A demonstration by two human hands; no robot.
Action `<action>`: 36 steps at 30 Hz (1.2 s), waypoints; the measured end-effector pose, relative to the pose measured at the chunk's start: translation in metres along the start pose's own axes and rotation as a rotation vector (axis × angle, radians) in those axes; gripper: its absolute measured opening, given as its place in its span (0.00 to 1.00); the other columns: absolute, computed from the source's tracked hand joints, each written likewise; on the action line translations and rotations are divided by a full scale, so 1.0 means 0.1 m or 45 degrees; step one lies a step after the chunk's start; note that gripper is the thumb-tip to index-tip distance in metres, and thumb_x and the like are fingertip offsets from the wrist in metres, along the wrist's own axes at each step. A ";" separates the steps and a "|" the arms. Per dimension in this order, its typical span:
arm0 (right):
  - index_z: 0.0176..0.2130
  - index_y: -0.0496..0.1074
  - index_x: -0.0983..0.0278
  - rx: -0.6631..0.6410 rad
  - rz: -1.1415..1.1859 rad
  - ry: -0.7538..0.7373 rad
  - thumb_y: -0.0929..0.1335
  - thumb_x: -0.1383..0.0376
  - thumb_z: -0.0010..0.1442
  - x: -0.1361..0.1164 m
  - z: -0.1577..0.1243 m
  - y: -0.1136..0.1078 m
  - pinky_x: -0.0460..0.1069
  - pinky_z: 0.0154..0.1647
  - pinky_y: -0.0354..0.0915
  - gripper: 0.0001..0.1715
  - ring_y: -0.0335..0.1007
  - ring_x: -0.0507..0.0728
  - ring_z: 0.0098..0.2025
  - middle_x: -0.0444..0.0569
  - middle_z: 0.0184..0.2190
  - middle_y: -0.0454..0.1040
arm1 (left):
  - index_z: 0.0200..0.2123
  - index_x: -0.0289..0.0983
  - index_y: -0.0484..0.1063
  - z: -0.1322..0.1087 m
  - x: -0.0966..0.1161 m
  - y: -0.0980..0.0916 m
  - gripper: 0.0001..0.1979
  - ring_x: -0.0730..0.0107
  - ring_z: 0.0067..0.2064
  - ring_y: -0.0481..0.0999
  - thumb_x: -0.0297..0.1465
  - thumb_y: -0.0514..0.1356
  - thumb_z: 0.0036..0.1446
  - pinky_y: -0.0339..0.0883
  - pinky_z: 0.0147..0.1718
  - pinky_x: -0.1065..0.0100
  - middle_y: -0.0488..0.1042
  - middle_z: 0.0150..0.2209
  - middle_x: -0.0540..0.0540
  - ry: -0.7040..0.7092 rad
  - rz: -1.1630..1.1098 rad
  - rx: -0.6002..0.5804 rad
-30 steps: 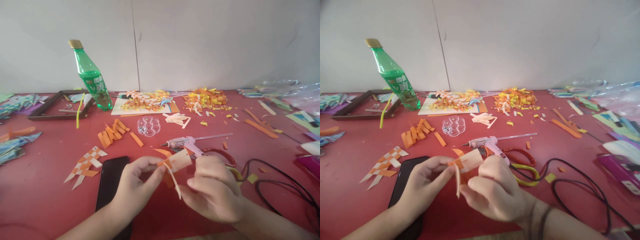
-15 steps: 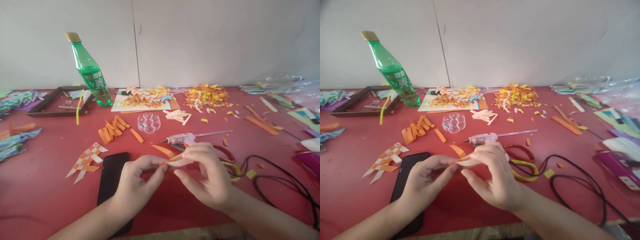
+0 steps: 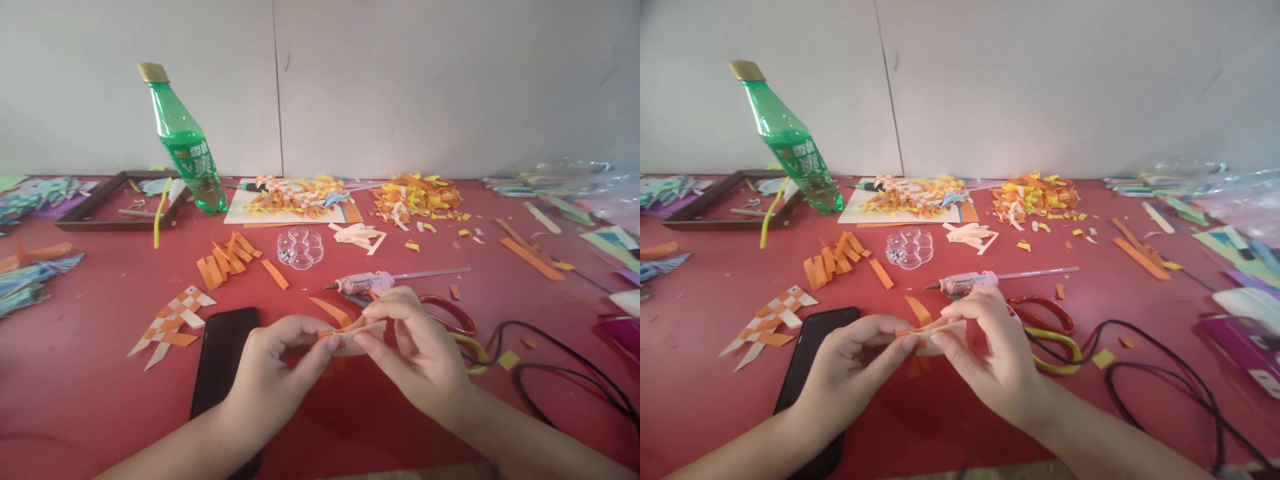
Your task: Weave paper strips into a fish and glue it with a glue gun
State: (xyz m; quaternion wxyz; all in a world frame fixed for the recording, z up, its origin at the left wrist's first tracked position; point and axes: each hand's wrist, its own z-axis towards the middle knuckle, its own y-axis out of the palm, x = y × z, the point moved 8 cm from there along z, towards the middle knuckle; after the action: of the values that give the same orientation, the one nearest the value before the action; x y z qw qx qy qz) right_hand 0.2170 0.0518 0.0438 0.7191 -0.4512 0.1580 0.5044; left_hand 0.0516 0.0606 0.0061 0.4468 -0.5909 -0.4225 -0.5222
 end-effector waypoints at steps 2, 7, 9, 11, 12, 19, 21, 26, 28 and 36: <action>0.44 0.69 0.60 0.008 -0.004 0.004 0.70 0.71 0.59 0.02 0.01 -0.02 0.58 0.51 0.67 0.12 0.66 0.59 0.47 0.49 0.39 0.67 | 0.34 0.39 0.78 0.01 0.00 -0.01 0.08 0.65 0.34 0.83 0.36 0.63 0.59 0.75 0.31 0.73 0.83 0.32 0.45 -0.025 0.001 0.006; 0.39 0.69 0.60 -0.026 0.222 0.081 0.70 0.68 0.59 0.06 0.07 0.00 0.56 0.49 0.69 0.06 0.70 0.57 0.46 0.49 0.40 0.69 | 0.33 0.38 0.76 0.01 0.02 0.00 0.08 0.68 0.32 0.82 0.36 0.62 0.59 0.73 0.29 0.74 0.82 0.29 0.47 -0.005 0.030 -0.010; 0.36 0.67 0.60 -0.054 0.328 0.129 0.69 0.69 0.60 0.08 0.08 0.03 0.52 0.42 0.72 0.05 0.72 0.55 0.40 0.47 0.35 0.71 | 0.33 0.38 0.76 0.01 0.02 0.00 0.08 0.69 0.30 0.81 0.36 0.62 0.59 0.72 0.28 0.75 0.82 0.29 0.47 0.017 0.044 -0.002; 0.34 0.67 0.60 -0.061 0.376 0.167 0.69 0.70 0.61 0.08 0.07 0.04 0.49 0.35 0.71 0.06 0.72 0.53 0.35 0.45 0.31 0.72 | 0.32 0.37 0.75 0.01 0.01 0.00 0.08 0.69 0.30 0.81 0.36 0.62 0.59 0.72 0.27 0.75 0.82 0.29 0.47 0.007 0.038 -0.003; 0.34 0.67 0.60 -0.066 0.383 0.169 0.69 0.70 0.61 0.07 0.07 0.05 0.49 0.34 0.71 0.06 0.72 0.53 0.33 0.44 0.30 0.72 | 0.33 0.37 0.75 0.01 0.00 0.01 0.08 0.69 0.30 0.81 0.36 0.63 0.59 0.73 0.28 0.74 0.81 0.29 0.47 -0.008 0.029 -0.012; 0.38 0.70 0.59 -0.021 0.247 -0.168 0.69 0.76 0.57 -0.20 0.10 -0.05 0.52 0.36 0.74 0.12 0.75 0.54 0.32 0.45 0.30 0.76 | 0.32 0.39 0.79 -0.02 0.14 -0.04 0.04 0.66 0.31 0.82 0.33 0.65 0.56 0.77 0.33 0.71 0.83 0.30 0.47 0.189 0.164 0.054; 0.39 0.71 0.59 -0.001 0.135 -0.316 0.70 0.76 0.56 -0.32 0.10 -0.11 0.53 0.36 0.75 0.14 0.75 0.54 0.32 0.45 0.30 0.77 | 0.32 0.40 0.79 -0.05 0.29 -0.06 0.01 0.67 0.32 0.82 0.29 0.66 0.55 0.76 0.35 0.70 0.83 0.31 0.47 0.403 0.279 0.086; 0.43 0.70 0.60 -0.073 0.031 -0.545 0.71 0.77 0.55 -0.49 0.07 -0.16 0.52 0.34 0.77 0.18 0.78 0.55 0.31 0.48 0.31 0.79 | 0.37 0.39 0.76 -0.17 0.55 0.01 0.10 0.68 0.38 0.81 0.20 0.64 0.54 0.75 0.41 0.68 0.82 0.35 0.47 0.817 0.358 -0.026; 0.44 0.70 0.62 -0.087 0.060 -0.576 0.71 0.77 0.55 -0.51 0.07 -0.17 0.51 0.35 0.78 0.18 0.78 0.55 0.31 0.49 0.30 0.79 | 0.38 0.39 0.75 -0.19 0.58 0.02 0.11 0.68 0.38 0.80 0.19 0.64 0.54 0.74 0.42 0.66 0.81 0.35 0.47 0.853 0.376 -0.038; 0.37 0.69 0.58 -0.097 0.077 -0.420 0.69 0.79 0.55 -0.47 0.07 -0.16 0.50 0.33 0.77 0.17 0.77 0.54 0.31 0.46 0.29 0.80 | 0.38 0.40 0.72 -0.23 0.62 0.04 0.12 0.66 0.35 0.78 0.18 0.61 0.54 0.72 0.40 0.62 0.79 0.31 0.47 0.883 0.420 -0.052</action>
State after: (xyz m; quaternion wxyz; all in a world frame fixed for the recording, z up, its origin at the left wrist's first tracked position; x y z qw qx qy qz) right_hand 0.2086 0.0283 0.0878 0.7022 -0.3842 0.0322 0.5985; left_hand 0.0561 0.0390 0.0691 0.6295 -0.4479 -0.1351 -0.6203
